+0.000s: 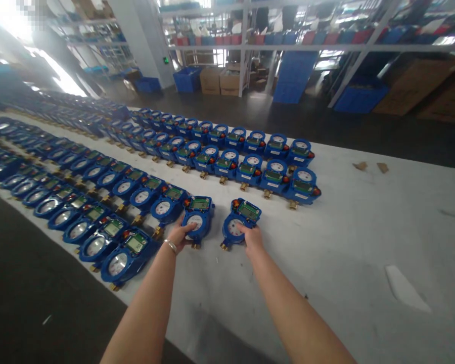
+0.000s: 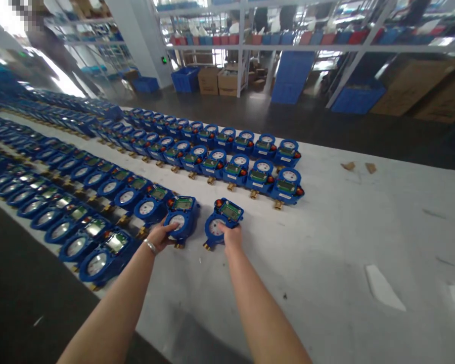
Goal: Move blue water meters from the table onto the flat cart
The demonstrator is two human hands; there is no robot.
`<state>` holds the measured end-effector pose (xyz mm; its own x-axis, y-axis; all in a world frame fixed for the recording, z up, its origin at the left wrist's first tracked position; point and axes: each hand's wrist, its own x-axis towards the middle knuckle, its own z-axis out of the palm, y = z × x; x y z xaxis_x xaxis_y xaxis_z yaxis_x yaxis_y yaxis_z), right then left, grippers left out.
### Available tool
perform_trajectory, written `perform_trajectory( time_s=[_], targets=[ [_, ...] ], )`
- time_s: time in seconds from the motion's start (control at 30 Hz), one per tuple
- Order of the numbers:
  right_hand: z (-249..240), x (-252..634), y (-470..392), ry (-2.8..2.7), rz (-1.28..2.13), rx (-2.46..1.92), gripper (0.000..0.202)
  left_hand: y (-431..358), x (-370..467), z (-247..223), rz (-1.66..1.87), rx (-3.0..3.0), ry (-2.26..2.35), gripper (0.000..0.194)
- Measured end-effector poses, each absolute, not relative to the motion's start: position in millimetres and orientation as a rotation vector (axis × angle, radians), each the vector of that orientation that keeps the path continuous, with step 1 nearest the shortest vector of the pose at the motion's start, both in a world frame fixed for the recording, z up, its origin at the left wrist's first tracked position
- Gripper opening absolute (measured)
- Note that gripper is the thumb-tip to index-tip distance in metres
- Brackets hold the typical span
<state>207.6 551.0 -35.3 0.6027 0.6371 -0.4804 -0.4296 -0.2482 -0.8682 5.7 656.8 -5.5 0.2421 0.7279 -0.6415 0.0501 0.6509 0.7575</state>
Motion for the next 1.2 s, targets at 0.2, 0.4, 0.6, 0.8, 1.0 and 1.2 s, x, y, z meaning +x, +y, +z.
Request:
perform_trajectory(
  time_s=[0.2, 0.4, 0.6, 0.8, 1.0, 1.2],
  targets=[
    [-7, 215, 479, -0.096, 1.047, -1.519, 0.056, 589, 22, -6, 0.498, 0.807, 1.243, 0.073],
    [9, 220, 363, -0.081, 1.147, -1.543, 0.081, 475, 37, -9, 0.472, 0.792, 1.260, 0.093],
    [12, 218, 275, -0.079, 1.171, -1.572, 0.085, 381, 44, -14, 0.402, 0.939, 1.293, 0.088],
    [8, 213, 250, -0.133, 1.174, -1.621, 0.076, 367, 46, -6, 0.335, 1.047, 1.349, 0.085],
    [15, 215, 248, -0.157, 1.253, -1.507, 0.063, 380, 53, 5, 0.365, 0.988, 1.333, 0.073],
    [22, 218, 267, -0.028, 1.096, -1.548, 0.065, 390, 70, 9, 0.532, 1.005, 1.445, 0.060]
  ],
)
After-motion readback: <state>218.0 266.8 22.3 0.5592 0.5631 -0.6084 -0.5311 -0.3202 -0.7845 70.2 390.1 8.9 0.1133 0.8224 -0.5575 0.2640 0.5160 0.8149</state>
